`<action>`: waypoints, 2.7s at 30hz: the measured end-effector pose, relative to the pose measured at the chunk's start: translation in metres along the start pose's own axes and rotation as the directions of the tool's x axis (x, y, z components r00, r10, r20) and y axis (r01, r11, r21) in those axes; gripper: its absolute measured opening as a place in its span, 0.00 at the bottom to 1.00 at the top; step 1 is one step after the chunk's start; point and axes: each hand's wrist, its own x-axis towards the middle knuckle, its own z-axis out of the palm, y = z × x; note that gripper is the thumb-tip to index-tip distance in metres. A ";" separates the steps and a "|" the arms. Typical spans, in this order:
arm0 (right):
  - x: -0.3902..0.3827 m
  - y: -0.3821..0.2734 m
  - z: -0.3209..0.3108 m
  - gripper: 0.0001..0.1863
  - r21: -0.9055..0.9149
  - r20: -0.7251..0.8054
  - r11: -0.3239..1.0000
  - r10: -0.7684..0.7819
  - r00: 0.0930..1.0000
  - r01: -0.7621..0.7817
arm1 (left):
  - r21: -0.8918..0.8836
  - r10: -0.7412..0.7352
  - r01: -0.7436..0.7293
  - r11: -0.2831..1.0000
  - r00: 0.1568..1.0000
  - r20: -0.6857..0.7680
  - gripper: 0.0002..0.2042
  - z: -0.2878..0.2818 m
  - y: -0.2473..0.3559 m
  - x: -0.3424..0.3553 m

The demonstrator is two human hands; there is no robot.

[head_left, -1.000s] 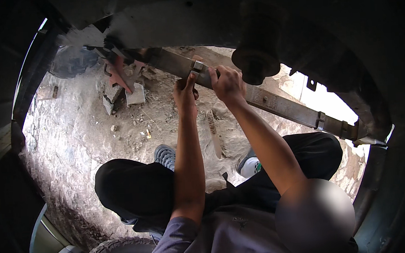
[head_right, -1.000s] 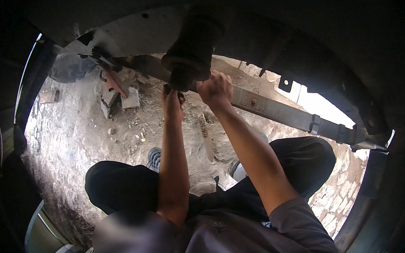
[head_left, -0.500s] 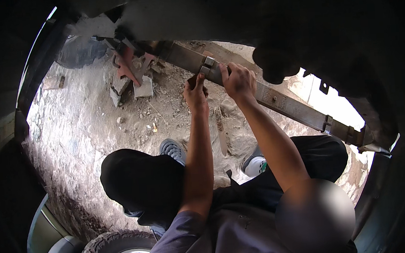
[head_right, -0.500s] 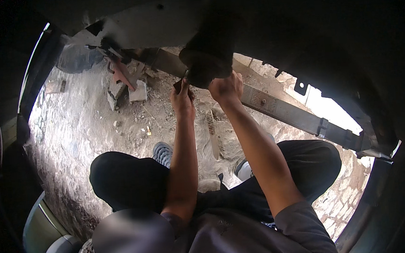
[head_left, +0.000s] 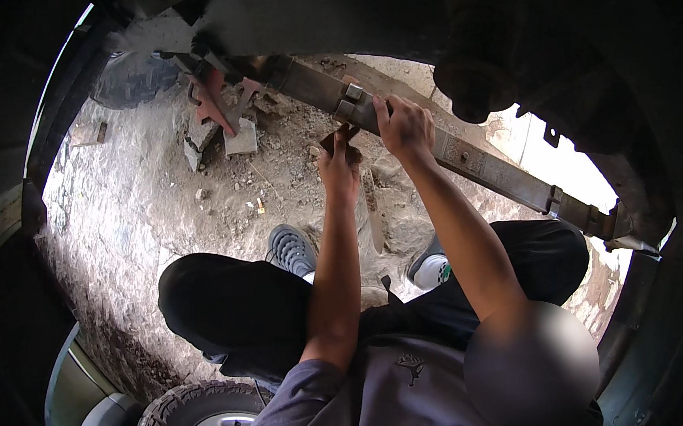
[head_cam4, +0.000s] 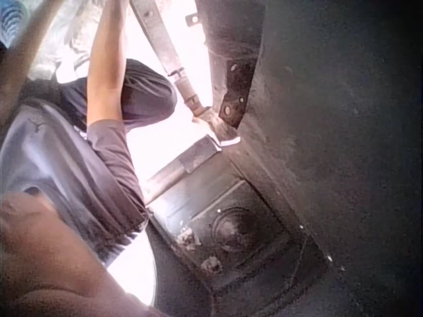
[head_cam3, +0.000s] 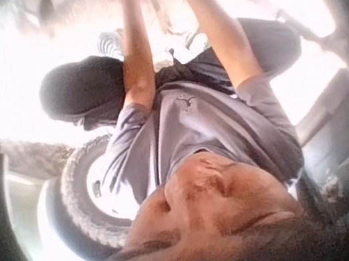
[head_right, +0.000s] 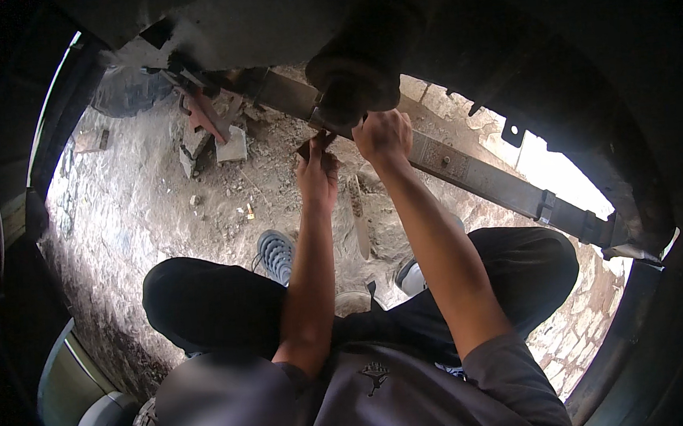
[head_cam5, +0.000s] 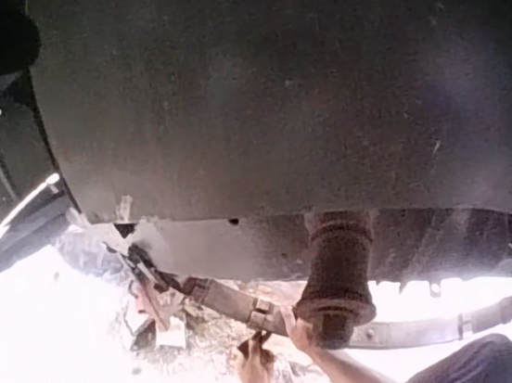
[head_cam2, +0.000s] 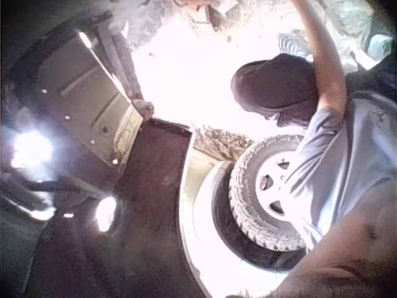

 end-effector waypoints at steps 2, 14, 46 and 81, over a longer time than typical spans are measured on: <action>0.005 0.005 0.003 0.29 -0.011 0.023 1.000 0.006 1.000 -0.005 | -0.012 0.016 -0.016 1.000 1.000 0.013 0.14 0.003 0.000 -0.005; 0.000 -0.008 -0.014 0.25 0.117 0.054 0.991 0.056 0.997 -0.062 | 0.258 0.206 -0.198 0.946 0.979 -0.004 0.12 0.038 0.020 0.002; -0.158 -0.030 0.022 0.19 0.877 0.112 0.436 0.227 0.967 -0.204 | 0.779 0.044 -0.110 0.617 0.993 0.106 0.15 -0.007 0.029 -0.074; -0.025 -0.007 0.000 0.16 0.130 -0.270 0.822 -0.509 0.817 0.555 | 0.942 0.095 -0.090 0.322 0.994 0.062 0.24 0.008 0.077 0.061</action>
